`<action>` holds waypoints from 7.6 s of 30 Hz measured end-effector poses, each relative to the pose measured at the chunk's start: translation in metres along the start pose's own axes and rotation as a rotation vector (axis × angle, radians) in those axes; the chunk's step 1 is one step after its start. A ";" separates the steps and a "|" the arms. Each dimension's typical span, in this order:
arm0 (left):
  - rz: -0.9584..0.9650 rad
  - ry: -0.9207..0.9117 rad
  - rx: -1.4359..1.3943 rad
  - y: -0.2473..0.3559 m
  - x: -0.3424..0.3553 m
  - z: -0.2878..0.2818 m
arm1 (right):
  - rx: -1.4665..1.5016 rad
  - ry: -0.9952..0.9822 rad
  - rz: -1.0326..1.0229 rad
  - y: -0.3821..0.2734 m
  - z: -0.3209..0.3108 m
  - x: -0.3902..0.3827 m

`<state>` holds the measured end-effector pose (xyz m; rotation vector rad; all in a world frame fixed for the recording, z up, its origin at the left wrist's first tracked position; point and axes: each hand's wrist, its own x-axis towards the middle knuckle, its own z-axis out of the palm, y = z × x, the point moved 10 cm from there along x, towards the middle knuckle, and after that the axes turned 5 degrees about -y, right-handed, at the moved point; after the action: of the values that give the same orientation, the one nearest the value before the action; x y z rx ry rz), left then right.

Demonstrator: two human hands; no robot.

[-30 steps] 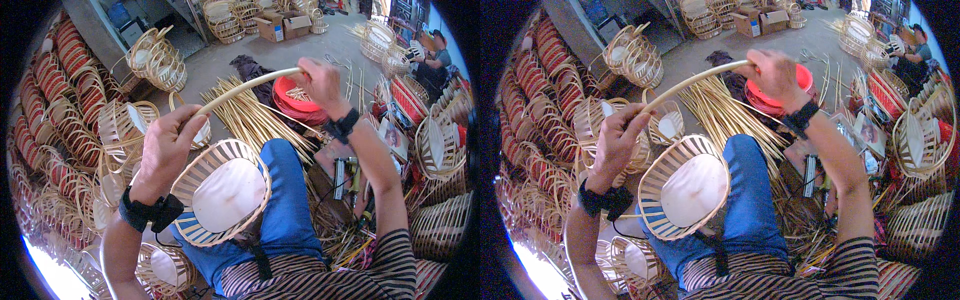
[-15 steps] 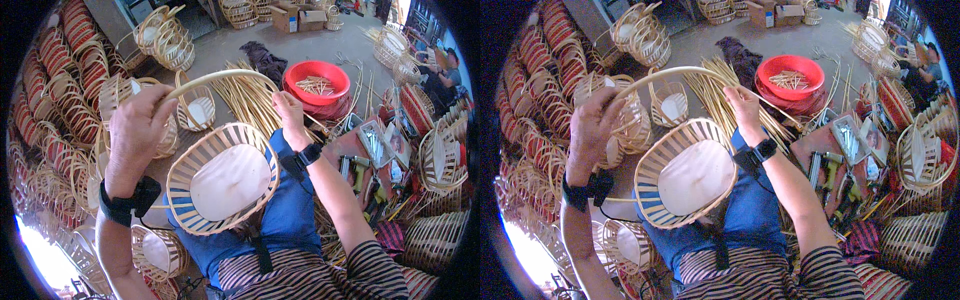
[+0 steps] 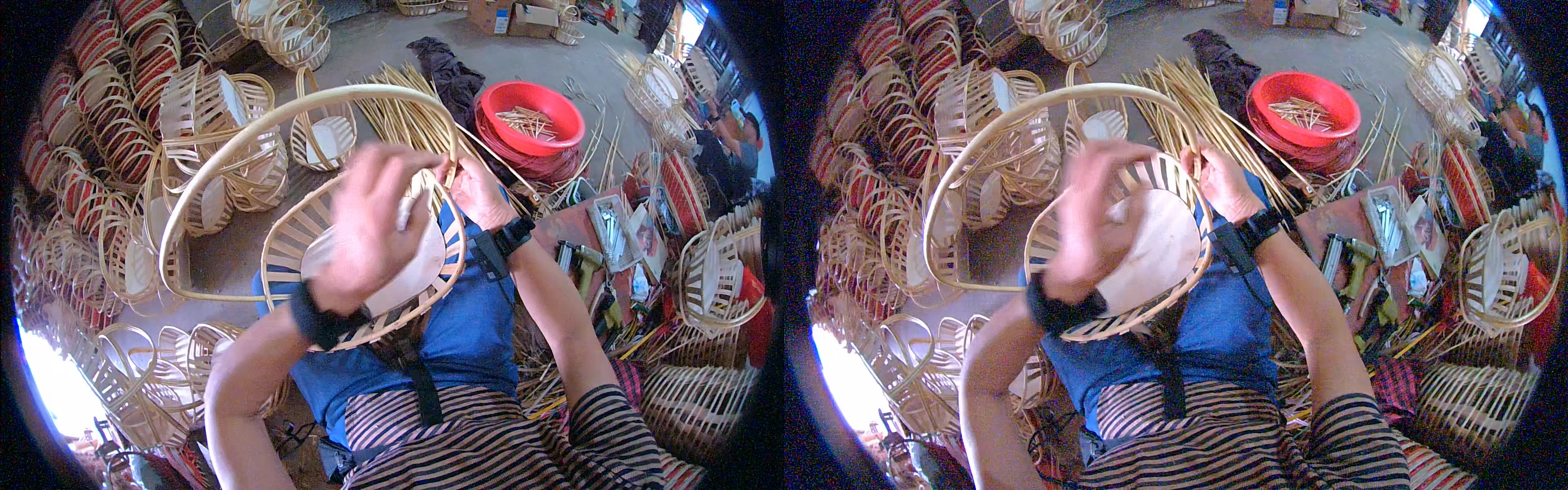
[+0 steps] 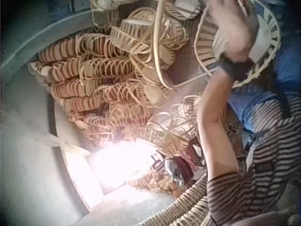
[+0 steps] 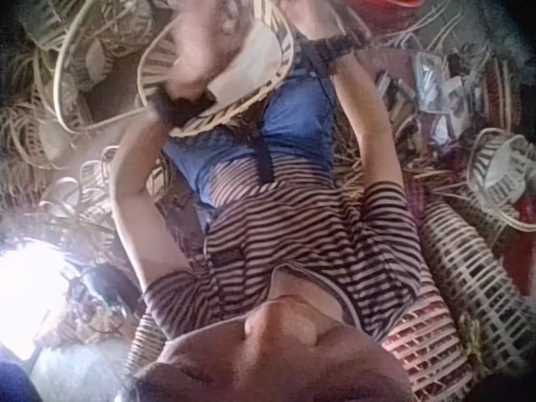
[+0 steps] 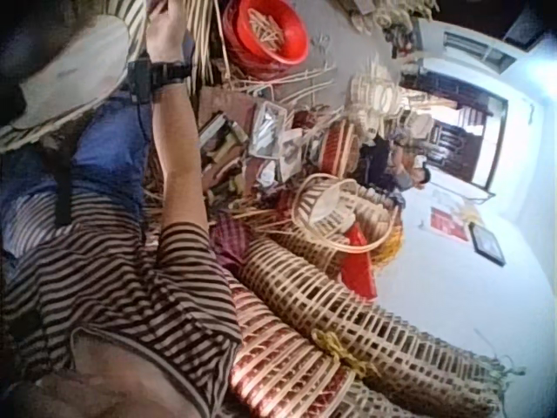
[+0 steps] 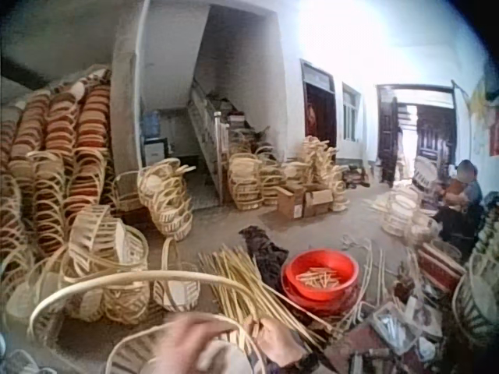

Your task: The person assembles wooden baskets by attaching handles and rim supports using a pneumatic nail gun and hand tools, handling various wooden components and finished baskets in a workshop environment.

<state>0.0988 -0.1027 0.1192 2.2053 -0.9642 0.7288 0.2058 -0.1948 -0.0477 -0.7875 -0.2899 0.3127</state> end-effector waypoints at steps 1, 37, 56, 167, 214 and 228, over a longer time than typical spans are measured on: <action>-0.301 -0.095 -0.266 -0.038 -0.023 0.043 | 0.003 -0.016 0.009 0.005 0.003 0.001; -0.871 -1.053 -1.124 -0.060 -0.100 0.052 | 0.017 -0.020 0.604 0.114 0.123 -0.141; -0.451 -0.665 0.259 -0.059 -0.082 0.016 | -0.038 0.256 0.504 0.125 0.109 -0.128; -0.576 -0.330 0.104 -0.033 -0.104 0.001 | -1.085 -0.057 0.254 -0.025 0.121 -0.137; -0.486 -0.526 0.222 -0.048 -0.098 0.072 | -1.683 1.190 0.557 -0.103 -0.263 -0.365; -0.430 -0.418 0.277 -0.045 -0.102 0.104 | -1.831 1.192 0.812 -0.092 -0.294 -0.347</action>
<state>0.0989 -0.1081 -0.0332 2.7533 -0.5557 0.2119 0.0113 -0.5771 -0.2255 -2.7134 1.1282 0.2010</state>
